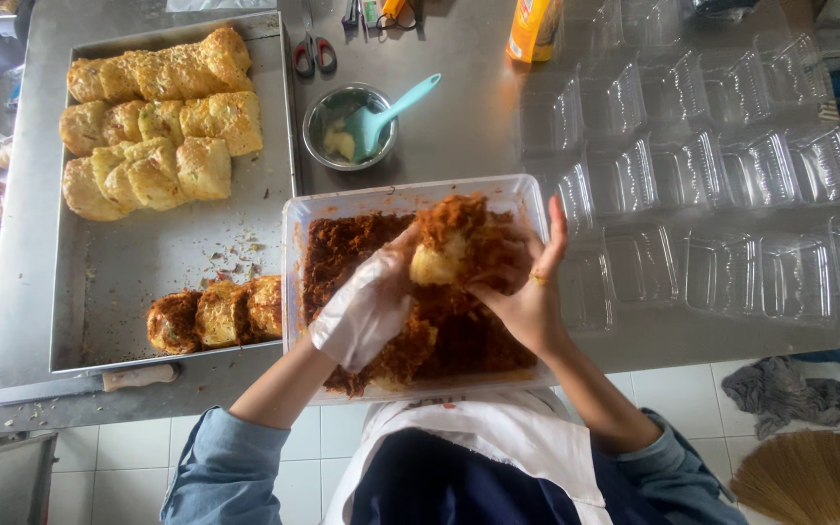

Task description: The person coats pieces of pastry with a shredded topping by hand in a large container.

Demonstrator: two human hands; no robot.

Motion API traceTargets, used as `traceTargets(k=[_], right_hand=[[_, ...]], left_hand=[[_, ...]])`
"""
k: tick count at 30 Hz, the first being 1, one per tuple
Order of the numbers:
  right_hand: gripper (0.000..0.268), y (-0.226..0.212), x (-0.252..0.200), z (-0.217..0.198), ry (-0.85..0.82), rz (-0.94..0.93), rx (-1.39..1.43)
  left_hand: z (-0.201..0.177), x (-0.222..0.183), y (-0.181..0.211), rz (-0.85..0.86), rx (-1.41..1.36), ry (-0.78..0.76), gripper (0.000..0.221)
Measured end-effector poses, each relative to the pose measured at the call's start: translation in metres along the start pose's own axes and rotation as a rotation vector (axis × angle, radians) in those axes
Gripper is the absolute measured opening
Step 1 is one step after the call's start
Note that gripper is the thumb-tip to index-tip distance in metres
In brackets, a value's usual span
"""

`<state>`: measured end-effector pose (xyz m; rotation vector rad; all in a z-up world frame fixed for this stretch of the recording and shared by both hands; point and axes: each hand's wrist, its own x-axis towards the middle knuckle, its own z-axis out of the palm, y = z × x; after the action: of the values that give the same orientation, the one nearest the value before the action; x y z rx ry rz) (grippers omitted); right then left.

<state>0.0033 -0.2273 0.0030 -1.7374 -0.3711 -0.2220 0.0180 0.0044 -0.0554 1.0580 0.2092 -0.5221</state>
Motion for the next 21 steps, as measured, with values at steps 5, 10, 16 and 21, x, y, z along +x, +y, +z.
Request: traceTargets(k=[5, 10, 16, 21], right_hand=[[0.126, 0.011, 0.024, -0.005, -0.213, -0.182, -0.019], [0.078, 0.061, 0.057, -0.006, -0.486, -0.016, 0.087], [0.088, 0.104, 0.038, 0.018, -1.151, -0.391, -0.733], [0.047, 0.071, 0.029, 0.005, -1.415, -0.023, -1.083]], left_hand=[[0.032, -0.044, 0.05, -0.026, -0.083, -0.055, 0.049], [0.022, -0.04, 0.049, 0.107, -0.26, -0.058, 0.026], [0.011, -0.042, 0.045, 0.211, -0.332, 0.145, 0.029], [0.034, -0.056, 0.058, 0.225, -0.335, 0.314, 0.048]])
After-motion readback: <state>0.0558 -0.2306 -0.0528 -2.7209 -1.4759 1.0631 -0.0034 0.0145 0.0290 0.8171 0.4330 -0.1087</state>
